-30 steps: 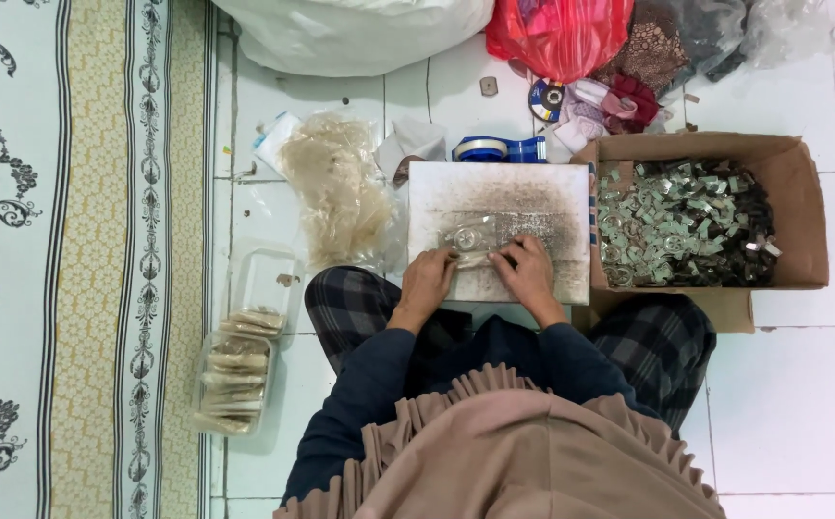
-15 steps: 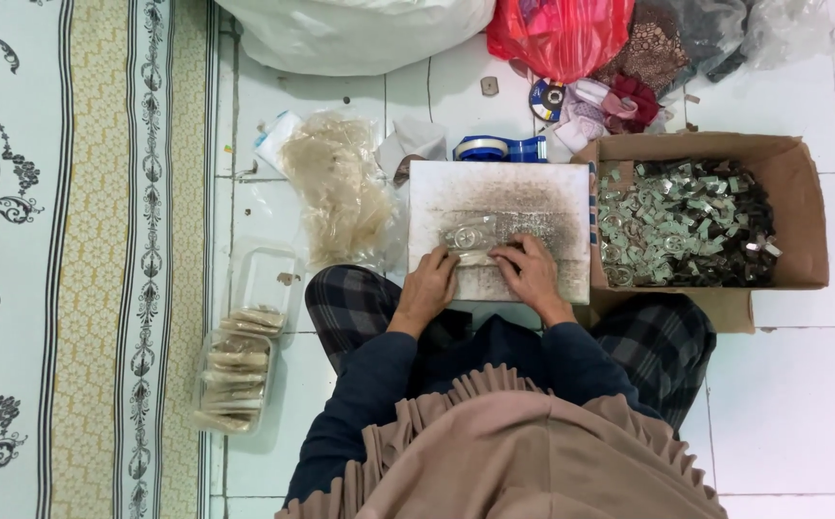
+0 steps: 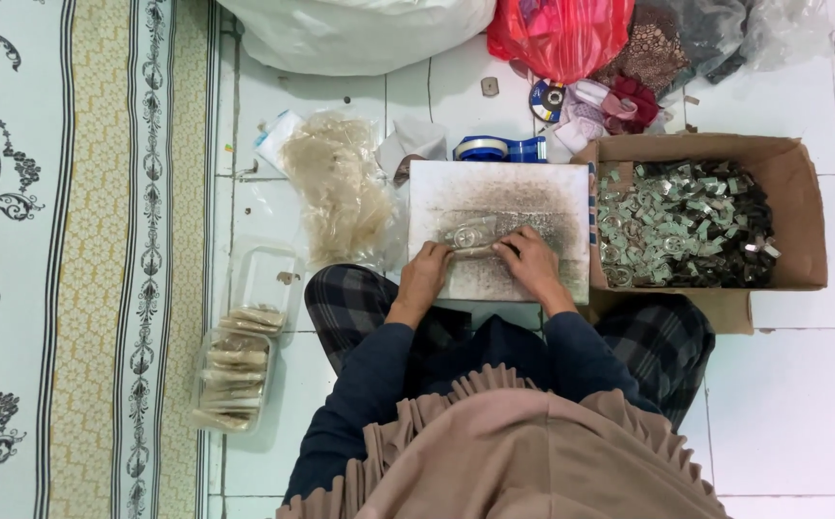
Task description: Sorting and arranging small metal components from a bulk box into specific patterns on a template and into small bags.
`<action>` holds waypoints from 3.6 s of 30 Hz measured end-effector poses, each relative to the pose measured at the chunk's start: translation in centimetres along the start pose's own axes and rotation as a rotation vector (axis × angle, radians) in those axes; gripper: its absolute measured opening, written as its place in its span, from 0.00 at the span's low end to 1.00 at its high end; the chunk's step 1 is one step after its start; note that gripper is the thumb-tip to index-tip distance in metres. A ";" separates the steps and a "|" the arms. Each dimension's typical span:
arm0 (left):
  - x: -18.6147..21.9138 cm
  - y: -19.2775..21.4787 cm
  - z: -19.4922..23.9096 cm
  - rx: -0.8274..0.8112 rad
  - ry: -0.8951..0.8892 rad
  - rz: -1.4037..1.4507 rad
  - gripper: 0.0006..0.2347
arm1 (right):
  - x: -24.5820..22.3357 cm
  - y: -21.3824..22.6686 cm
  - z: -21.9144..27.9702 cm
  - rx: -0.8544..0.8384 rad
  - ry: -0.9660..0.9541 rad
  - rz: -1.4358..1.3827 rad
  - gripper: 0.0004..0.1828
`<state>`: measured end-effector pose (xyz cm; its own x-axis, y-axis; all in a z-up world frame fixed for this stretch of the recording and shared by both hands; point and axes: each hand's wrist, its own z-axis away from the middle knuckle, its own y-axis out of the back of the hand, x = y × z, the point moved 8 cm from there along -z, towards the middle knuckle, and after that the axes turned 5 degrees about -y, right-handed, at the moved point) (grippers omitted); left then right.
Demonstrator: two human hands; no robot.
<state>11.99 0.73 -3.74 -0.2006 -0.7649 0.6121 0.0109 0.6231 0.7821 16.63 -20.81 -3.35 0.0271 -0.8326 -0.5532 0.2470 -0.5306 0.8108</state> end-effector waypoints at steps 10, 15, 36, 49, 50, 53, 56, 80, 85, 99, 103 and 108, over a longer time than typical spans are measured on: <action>0.9 1.5 -1.1 -0.042 0.029 0.088 0.07 | -0.9 0.6 -1.2 -0.034 -0.061 0.036 0.19; 2.4 1.7 -1.4 0.012 -0.220 -0.209 0.06 | -1.4 1.1 -1.2 -0.034 -0.047 0.044 0.19; 3.0 1.5 -2.2 0.220 -0.469 -0.356 0.07 | 1.9 6.1 -5.4 0.403 0.015 -0.254 0.07; 3.1 2.0 -2.7 0.249 -0.473 -0.347 0.07 | 5.0 6.4 -20.1 0.007 -0.093 0.275 0.13; 3.3 2.3 -2.8 0.229 -0.475 -0.346 0.08 | 5.4 6.0 -20.4 -0.038 -0.120 0.296 0.13; 3.7 3.0 -2.9 0.215 -0.470 -0.348 0.08 | 5.7 5.6 -21.1 -0.099 -0.141 0.332 0.12; 3.7 2.8 -2.9 0.219 -0.474 -0.353 0.08 | 5.9 5.7 -21.2 -0.110 -0.135 0.318 0.11; 3.6 2.6 -2.8 0.203 -0.463 -0.350 0.07 | 5.1 7.7 -21.6 -0.181 -0.049 0.001 0.13; 3.5 2.8 -3.1 0.206 -0.450 -0.353 0.06 | 7.9 6.3 -23.2 -0.139 -0.120 0.040 0.20; 3.7 3.1 -3.0 0.246 -0.453 -0.327 0.04 | 10.1 5.8 -23.0 -0.166 -0.204 0.032 0.16; 3.6 3.0 -3.0 0.237 -0.450 -0.322 0.04 | 9.4 5.6 -22.5 -0.132 -0.238 -0.028 0.15; 3.9 3.4 -3.0 0.241 -0.467 -0.319 0.04 | 8.3 6.0 -21.8 -0.113 -0.283 0.032 0.16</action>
<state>14.16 -0.61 1.65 -0.5658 -0.8013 0.1941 -0.3311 0.4364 0.8366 39.47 -27.43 -7.28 -0.2301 -0.8682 -0.4395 0.3568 -0.4955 0.7920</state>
